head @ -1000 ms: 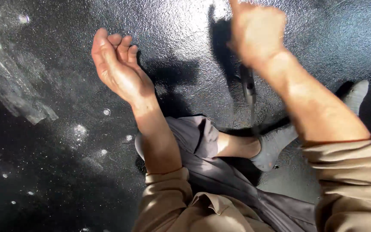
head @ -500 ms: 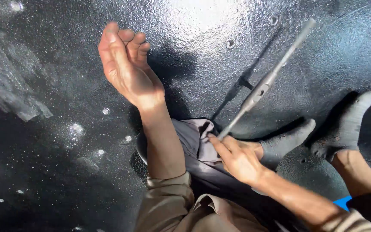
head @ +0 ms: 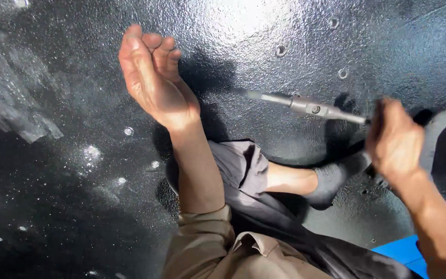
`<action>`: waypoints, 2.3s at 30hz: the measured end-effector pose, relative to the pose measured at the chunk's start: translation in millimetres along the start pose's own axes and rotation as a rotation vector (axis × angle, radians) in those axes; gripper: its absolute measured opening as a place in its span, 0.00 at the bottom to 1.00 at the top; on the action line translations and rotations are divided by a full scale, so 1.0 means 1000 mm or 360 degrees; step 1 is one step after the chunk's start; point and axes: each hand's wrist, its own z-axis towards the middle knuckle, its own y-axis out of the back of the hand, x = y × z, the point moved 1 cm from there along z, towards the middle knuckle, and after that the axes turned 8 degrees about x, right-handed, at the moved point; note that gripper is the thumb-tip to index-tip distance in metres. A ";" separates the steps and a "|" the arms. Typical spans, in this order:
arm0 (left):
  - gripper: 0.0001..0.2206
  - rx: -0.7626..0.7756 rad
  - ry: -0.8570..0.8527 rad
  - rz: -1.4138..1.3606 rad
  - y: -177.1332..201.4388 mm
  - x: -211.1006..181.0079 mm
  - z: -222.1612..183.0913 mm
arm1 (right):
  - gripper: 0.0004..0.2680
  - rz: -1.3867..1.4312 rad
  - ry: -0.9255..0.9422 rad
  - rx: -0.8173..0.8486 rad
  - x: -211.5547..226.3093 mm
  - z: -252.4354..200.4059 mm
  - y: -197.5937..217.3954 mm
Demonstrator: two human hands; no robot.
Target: Cleaning or sizing holes in a large metal sheet using a manual hand reamer and tap handle.
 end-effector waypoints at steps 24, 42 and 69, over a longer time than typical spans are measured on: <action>0.15 0.0020 -0.0070 -0.0049 -0.003 0.003 -0.004 | 0.08 -0.0099 -0.0106 -0.0131 0.048 -0.033 -0.002; 0.13 -0.0076 -0.0018 0.0098 -0.002 0.013 -0.002 | 0.09 -0.0065 0.1010 0.0351 0.212 0.108 0.007; 0.14 0.0006 0.0059 0.0146 -0.012 0.008 -0.001 | 0.18 0.0419 0.0071 -0.0076 0.162 0.182 0.020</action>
